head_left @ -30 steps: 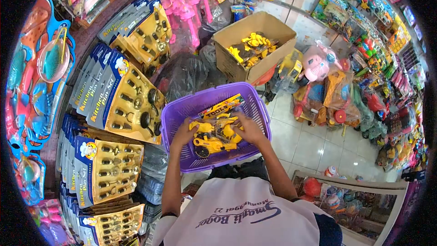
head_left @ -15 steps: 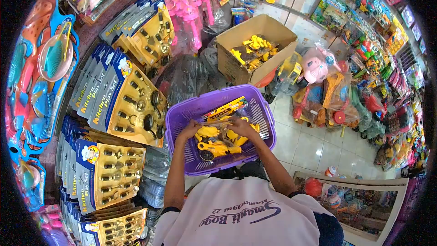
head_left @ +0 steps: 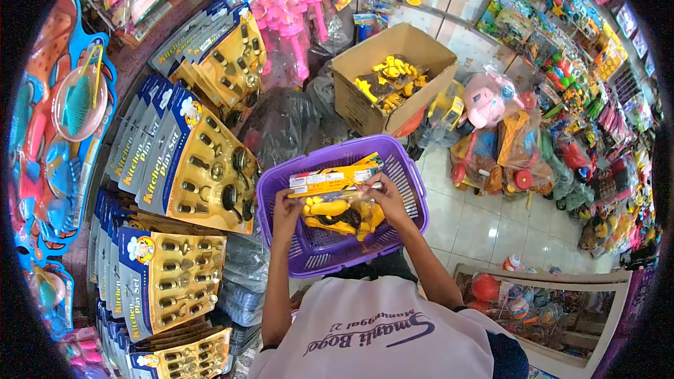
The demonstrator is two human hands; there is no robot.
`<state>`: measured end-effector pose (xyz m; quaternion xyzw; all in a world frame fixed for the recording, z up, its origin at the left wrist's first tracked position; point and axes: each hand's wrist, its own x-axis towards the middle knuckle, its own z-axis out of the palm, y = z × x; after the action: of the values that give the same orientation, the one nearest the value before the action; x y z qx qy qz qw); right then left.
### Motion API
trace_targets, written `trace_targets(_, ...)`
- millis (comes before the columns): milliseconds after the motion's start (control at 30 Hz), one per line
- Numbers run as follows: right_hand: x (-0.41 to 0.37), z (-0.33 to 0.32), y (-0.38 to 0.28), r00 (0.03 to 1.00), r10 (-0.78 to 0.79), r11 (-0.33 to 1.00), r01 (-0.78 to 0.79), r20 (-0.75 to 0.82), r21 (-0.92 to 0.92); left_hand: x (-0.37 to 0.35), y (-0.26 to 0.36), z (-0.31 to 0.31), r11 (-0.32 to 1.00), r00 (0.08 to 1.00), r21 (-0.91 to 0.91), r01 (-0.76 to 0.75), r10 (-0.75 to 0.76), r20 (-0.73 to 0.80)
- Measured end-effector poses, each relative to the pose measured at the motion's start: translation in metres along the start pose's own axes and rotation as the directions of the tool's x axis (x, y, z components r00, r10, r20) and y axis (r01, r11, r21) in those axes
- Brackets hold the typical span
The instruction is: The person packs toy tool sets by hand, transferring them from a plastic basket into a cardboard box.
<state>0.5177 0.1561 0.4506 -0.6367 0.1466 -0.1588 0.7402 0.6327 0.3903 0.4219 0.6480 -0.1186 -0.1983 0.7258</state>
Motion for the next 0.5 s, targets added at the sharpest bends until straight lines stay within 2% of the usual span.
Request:
trace_targets(67,-0.002,0.004,-0.006,0.999,0.041,0.996,-0.042,0.023,0.076,-0.012,0.019,0.011,0.987,0.989,-0.144,-0.073,0.053,-0.134)
trace_targets(100,-0.002,0.005,-0.006,0.997,0.063,0.992,-0.068,0.046,0.109,-0.014,0.015,0.007,0.994,0.984,-0.105,-0.032,0.013,-0.179)
trace_targets(200,-0.001,0.010,-0.016,0.987,0.101,0.972,-0.125,0.123,0.198,-0.019,0.019,0.007,0.960,0.980,-0.274,-0.052,-0.004,-0.201)
trace_targets(233,0.000,0.015,-0.022,0.989,0.094,0.970,-0.118,0.116,0.214,-0.019,0.018,0.003,0.957,0.992,-0.281,-0.075,0.041,-0.123)
trace_targets(267,0.000,0.021,-0.031,0.990,0.086,0.967,-0.110,0.109,0.229,-0.022,0.017,0.000,0.963,0.994,-0.261,-0.067,0.041,-0.103)
trace_targets(300,-0.003,0.031,-0.058,0.978,0.121,0.948,-0.165,0.170,0.271,-0.026,0.016,-0.003,0.968,0.996,-0.241,-0.062,0.043,-0.084)
trace_targets(333,0.000,0.035,-0.062,0.984,0.089,0.945,-0.133,0.154,0.300,-0.028,0.014,-0.005,0.974,0.997,-0.221,-0.058,0.045,-0.066)
trace_targets(400,0.003,0.043,-0.065,0.992,0.031,0.932,-0.071,0.118,0.355,-0.029,0.004,-0.011,0.925,0.999,-0.377,-0.050,0.043,-0.028)
trace_targets(433,0.005,0.040,-0.060,0.983,0.055,0.926,-0.115,0.173,0.359,-0.029,-0.010,-0.021,0.906,1.000,-0.423,-0.017,0.023,0.009)
trace_targets(467,0.006,0.034,-0.054,0.970,0.130,0.943,-0.185,0.206,0.277,-0.031,-0.009,-0.021,0.883,0.999,-0.468,0.022,0.001,0.049)
trace_targets(500,0.007,0.028,-0.047,0.950,0.208,0.948,-0.254,0.232,0.191,-0.033,-0.011,-0.015,0.865,0.999,-0.502,-0.002,-0.015,-0.030)
